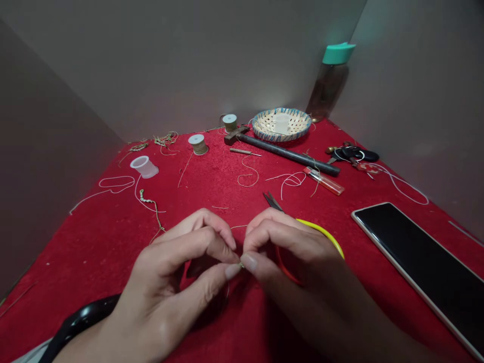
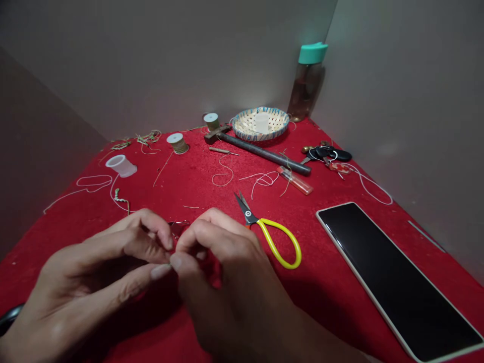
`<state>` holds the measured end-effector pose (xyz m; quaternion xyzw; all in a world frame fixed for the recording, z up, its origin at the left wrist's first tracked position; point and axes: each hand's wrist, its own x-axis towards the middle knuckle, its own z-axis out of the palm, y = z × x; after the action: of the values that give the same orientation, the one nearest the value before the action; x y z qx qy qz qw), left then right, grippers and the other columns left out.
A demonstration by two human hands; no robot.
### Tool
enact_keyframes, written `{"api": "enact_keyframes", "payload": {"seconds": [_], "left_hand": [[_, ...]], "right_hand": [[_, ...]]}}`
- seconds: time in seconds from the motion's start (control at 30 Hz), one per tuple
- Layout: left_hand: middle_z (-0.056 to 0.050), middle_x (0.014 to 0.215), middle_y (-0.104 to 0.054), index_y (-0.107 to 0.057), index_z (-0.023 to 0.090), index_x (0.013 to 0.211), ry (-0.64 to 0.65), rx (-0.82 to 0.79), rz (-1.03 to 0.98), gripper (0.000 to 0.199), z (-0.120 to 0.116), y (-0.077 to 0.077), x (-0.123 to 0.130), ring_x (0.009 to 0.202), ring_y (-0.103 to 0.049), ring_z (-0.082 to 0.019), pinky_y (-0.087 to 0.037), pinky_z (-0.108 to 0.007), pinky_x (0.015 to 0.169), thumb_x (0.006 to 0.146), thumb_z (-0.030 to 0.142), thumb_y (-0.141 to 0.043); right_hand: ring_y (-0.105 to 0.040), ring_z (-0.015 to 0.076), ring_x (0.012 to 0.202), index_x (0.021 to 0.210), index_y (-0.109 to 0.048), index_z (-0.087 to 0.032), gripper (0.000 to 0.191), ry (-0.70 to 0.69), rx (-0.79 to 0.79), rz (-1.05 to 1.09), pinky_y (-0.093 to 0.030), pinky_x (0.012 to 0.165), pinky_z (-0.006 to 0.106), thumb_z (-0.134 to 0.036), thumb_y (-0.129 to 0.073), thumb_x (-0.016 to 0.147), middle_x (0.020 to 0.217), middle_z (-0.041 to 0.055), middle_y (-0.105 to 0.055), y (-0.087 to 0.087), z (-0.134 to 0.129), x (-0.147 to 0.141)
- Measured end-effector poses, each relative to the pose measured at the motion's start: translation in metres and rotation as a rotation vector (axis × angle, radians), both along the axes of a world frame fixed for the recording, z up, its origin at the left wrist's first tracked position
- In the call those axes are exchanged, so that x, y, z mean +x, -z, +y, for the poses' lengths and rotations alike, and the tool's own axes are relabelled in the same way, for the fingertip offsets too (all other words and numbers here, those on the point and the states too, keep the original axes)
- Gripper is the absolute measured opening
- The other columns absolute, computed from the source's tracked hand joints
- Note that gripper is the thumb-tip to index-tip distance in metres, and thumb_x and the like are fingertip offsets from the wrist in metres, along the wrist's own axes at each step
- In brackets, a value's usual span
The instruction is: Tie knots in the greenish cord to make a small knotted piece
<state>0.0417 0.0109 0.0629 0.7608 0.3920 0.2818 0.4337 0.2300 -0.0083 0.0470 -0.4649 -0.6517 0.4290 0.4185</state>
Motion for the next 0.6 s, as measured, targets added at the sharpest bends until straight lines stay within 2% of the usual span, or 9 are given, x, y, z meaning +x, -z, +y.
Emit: {"api": "enact_keyframes", "payload": {"seconds": [0.13,0.37,0.47,0.6], "left_hand": [[0.002,0.091,-0.057,-0.06,0.024,0.085,-0.015,0.129,0.054,0.015,-0.0015,0.0015,0.0016,0.082,-0.057,-0.011,-0.045,-0.02,0.07,0.093,0.012,-0.056],[0.003,0.089,-0.058,-0.059,0.023,0.084,-0.022,0.08,0.022,0.014,-0.0018,-0.0011,0.0033,0.079,-0.057,-0.01,-0.046,-0.019,0.07,0.095,0.018,-0.054],[0.002,0.091,-0.059,-0.059,0.024,0.088,-0.035,0.064,0.04,0.011,-0.0023,-0.0015,0.004,0.08,-0.059,-0.011,-0.047,-0.02,0.069,0.096,0.02,-0.052],[0.003,0.091,-0.06,-0.058,0.026,0.092,-0.031,0.121,0.072,0.01,-0.0036,-0.0005,0.0029,0.082,-0.06,-0.011,-0.046,-0.021,0.07,0.096,0.018,-0.053]], "right_hand": [[-0.056,0.0092,0.066,0.067,-0.055,-0.021,0.019,0.091,0.006,0.022,-0.042,0.062,0.024,-0.008,-0.056,0.081,0.073,-0.0046,-0.058,0.0009,0.0005,-0.004],[-0.056,0.0106,0.068,0.066,-0.057,-0.021,0.017,0.103,-0.07,0.135,-0.043,0.063,0.025,-0.008,-0.055,0.078,0.072,-0.0041,-0.059,0.0049,0.0013,-0.0068],[-0.055,0.0107,0.065,0.067,-0.058,-0.021,0.017,0.117,-0.096,0.094,-0.042,0.06,0.025,-0.01,-0.055,0.079,0.07,-0.0044,-0.059,0.0052,0.0011,-0.007],[-0.055,0.0114,0.067,0.067,-0.058,-0.022,0.017,0.105,-0.103,0.068,-0.043,0.063,0.026,-0.013,-0.056,0.081,0.071,-0.0045,-0.059,0.0033,-0.0001,-0.0056]]}}
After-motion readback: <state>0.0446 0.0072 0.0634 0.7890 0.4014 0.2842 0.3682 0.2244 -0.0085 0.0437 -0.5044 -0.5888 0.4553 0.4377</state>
